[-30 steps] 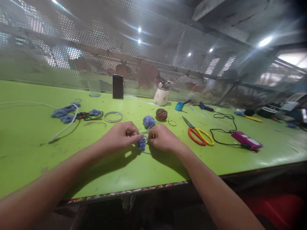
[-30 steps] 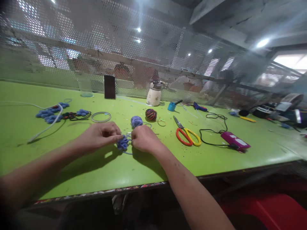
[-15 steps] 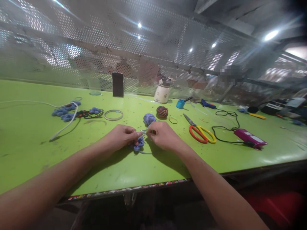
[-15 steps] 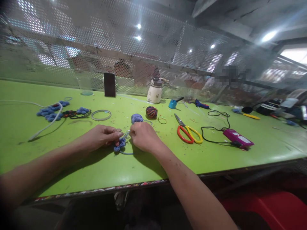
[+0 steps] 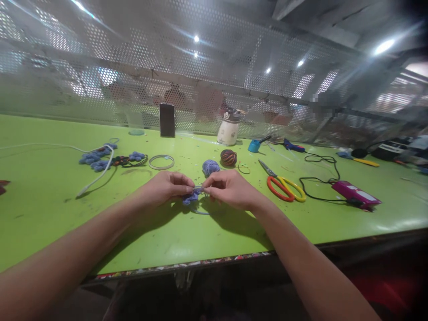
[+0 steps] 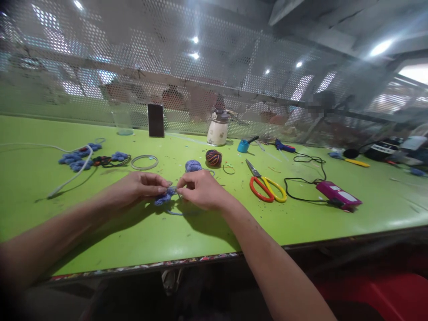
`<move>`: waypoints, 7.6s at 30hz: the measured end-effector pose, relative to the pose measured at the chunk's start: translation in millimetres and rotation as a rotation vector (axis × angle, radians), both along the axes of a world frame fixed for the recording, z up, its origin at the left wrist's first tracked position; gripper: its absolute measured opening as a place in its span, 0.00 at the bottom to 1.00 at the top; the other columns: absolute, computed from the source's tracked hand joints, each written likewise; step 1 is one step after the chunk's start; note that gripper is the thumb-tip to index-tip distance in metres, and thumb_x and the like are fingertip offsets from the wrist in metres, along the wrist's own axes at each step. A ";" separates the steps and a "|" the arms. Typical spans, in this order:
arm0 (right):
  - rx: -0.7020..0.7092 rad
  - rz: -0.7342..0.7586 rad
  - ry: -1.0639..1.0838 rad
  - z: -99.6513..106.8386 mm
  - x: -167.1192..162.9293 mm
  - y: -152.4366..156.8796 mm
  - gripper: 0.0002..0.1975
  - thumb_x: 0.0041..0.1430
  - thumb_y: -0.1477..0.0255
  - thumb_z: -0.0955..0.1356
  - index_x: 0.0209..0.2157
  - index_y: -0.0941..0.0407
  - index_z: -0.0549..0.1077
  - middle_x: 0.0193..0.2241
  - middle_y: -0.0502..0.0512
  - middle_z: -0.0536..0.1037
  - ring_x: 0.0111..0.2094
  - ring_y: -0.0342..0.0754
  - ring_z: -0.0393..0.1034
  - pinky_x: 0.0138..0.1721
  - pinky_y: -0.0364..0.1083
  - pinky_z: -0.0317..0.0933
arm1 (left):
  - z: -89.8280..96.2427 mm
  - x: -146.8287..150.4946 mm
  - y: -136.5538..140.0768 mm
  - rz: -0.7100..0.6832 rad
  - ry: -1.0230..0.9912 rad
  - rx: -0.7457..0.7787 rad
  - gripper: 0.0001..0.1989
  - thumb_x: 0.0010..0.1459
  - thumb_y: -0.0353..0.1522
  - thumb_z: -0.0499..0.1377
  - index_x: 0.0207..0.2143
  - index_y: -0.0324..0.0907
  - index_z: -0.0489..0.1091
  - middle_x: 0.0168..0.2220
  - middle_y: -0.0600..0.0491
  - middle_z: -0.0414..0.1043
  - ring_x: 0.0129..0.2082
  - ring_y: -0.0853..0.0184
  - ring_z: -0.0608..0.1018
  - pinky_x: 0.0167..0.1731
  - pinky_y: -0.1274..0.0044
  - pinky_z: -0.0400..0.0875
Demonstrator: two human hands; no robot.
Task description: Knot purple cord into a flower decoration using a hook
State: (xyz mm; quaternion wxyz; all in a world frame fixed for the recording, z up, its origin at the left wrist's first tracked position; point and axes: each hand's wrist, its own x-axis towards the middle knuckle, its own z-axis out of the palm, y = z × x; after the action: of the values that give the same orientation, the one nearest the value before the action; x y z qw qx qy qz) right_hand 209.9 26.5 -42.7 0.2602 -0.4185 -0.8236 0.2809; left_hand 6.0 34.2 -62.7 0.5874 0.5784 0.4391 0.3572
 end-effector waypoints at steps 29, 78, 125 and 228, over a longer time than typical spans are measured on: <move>0.551 -0.023 0.120 -19.9 -15.4 5.2 0.05 0.59 0.76 0.65 0.34 0.59 0.74 0.30 0.56 0.75 0.30 0.45 0.66 0.33 0.44 0.60 | 4.2 16.0 -9.3 -0.013 0.323 0.128 0.10 0.48 0.34 0.62 0.25 0.34 0.74 0.19 0.53 0.68 0.19 0.72 0.64 0.22 0.77 0.56; -0.218 0.097 0.054 -19.9 -8.9 14.1 0.05 0.51 0.77 0.69 0.32 0.63 0.77 0.22 0.52 0.74 0.24 0.41 0.64 0.27 0.42 0.59 | -6.9 12.9 -7.1 -0.053 0.146 0.200 0.06 0.48 0.31 0.62 0.26 0.37 0.70 0.22 0.50 0.72 0.21 0.70 0.69 0.24 0.76 0.61; 0.429 0.236 -0.092 -12.8 -12.0 -2.5 0.08 0.58 0.77 0.65 0.27 0.58 0.74 0.25 0.54 0.71 0.30 0.46 0.63 0.31 0.46 0.58 | -6.0 5.9 -6.7 0.008 -0.021 -0.035 0.08 0.42 0.29 0.67 0.24 0.35 0.70 0.18 0.56 0.67 0.19 0.75 0.63 0.21 0.78 0.52; -0.007 -0.326 0.176 -17.6 -11.9 12.1 0.06 0.53 0.77 0.66 0.24 0.60 0.74 0.17 0.49 0.71 0.18 0.40 0.63 0.22 0.41 0.57 | -1.8 8.8 -12.1 0.056 0.499 0.848 0.07 0.50 0.22 0.54 0.26 0.40 0.69 0.32 0.50 0.71 0.33 0.66 0.73 0.32 0.74 0.69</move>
State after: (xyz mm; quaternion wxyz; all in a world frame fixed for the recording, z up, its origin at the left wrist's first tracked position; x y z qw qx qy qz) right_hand 198.0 38.6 -60.3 0.3719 -0.5213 -0.7178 0.2733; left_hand 14.8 22.1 -64.5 0.1673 0.8225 0.3976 0.3708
